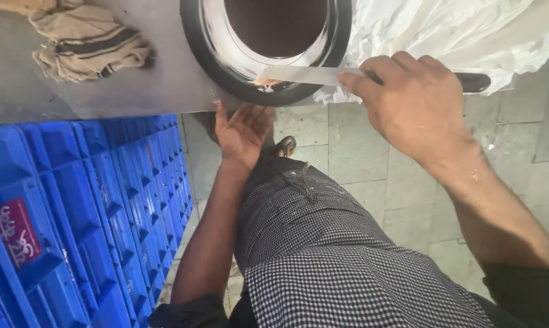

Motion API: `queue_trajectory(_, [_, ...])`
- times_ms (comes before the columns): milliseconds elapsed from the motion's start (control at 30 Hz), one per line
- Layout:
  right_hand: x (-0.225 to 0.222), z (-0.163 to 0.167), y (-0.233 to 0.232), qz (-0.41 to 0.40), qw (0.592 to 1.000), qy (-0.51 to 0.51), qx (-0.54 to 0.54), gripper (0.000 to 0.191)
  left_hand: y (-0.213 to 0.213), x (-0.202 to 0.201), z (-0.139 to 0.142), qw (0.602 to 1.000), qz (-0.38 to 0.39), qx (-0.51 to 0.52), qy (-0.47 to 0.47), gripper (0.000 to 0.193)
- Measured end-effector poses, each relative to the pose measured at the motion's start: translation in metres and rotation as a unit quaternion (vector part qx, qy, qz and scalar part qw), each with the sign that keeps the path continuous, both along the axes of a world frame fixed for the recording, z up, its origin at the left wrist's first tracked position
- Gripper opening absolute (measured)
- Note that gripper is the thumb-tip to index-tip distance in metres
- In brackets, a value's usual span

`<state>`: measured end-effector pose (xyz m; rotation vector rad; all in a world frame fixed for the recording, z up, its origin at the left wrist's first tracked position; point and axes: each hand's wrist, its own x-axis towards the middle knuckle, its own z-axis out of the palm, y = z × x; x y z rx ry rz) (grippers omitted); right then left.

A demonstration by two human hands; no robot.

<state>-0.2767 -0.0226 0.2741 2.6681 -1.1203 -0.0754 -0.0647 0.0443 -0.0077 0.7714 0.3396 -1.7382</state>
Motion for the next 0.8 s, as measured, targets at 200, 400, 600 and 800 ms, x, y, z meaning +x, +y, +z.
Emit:
queue_trajectory(200, [-0.063,0.016,0.035,-0.088,0.992,-0.095,0.013,0.026,0.008,-0.001,0.001,1.000,-0.004,-0.014,-0.023,0.074])
queue_trajectory(400, [-0.150,-0.112,0.073,-0.332,0.818,-0.452,0.125,0.025,0.027,-0.013,0.006,0.996,-0.018,0.010,-0.081,0.079])
queue_trajectory(600, [-0.131,-0.288,0.074,-0.361,0.774,-0.518,0.040,0.049,0.040,-0.025,0.017,0.992,-0.046,0.032,-0.109,0.080])
queue_trajectory(800, [-0.129,-0.319,0.127,-0.400,0.787,-0.467,0.042,0.055,0.022,-0.009,0.032,0.983,-0.094,0.006,-0.160,0.080])
